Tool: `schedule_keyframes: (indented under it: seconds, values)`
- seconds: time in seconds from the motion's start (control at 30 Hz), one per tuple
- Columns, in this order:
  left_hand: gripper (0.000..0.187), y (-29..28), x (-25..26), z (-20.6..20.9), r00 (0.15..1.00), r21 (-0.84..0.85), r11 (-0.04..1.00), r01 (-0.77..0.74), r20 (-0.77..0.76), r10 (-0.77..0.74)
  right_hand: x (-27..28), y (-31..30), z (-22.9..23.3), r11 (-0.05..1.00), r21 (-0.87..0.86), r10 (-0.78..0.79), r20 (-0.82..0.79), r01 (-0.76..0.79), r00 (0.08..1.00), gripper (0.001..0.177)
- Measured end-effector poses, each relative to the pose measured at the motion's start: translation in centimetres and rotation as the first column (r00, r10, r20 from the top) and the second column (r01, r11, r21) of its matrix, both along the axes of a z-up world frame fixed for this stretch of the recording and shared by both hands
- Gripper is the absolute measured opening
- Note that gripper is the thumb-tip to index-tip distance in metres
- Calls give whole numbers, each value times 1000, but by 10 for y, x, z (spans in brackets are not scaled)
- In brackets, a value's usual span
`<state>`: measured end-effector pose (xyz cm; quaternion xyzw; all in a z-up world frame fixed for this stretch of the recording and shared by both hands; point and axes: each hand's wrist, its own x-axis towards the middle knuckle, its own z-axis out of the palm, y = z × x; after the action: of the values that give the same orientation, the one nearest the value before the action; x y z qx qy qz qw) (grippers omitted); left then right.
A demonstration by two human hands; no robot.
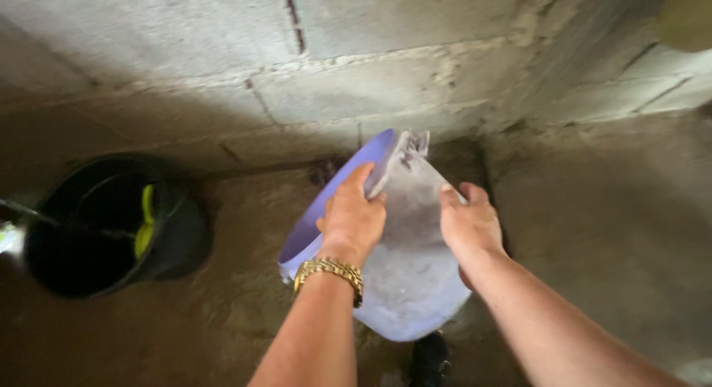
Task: The person uses a green scoop to transfer water from a black bucket into a purple bucket, then refills the black bucket from a wall tap. They rinse their hands and place the purple bucket on the floor.
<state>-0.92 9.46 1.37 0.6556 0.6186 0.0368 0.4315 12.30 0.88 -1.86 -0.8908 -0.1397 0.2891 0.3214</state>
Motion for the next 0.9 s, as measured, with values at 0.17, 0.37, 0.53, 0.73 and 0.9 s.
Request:
schedule_keyframes:
  seconds: [0.17, 0.37, 0.53, 0.73, 0.9]
  values:
    - [59, 10, 33, -18, 938, -8, 999, -52, 342, 51, 47, -21, 13, 957, -281, -24, 162, 70, 987, 68]
    - [59, 15, 76, -33, 830, -244, 963, -115, 509, 228, 86, -24, 21, 971, -229, -10, 274, 75, 962, 70]
    - [63, 28, 100, -15, 782, -358, 923, -142, 531, 326, 124, -18, 30, 999, 9, -41, 410, 41, 911, 68]
    - [64, 41, 114, 5, 744, -421, 889, -178, 534, 402, 149, -12, 32, 982, 191, -93, 490, -3, 867, 62]
    - [64, 44, 107, 2, 675, -456, 863, -217, 569, 471, 153, -9, 34, 961, 271, -110, 534, -47, 838, 56]
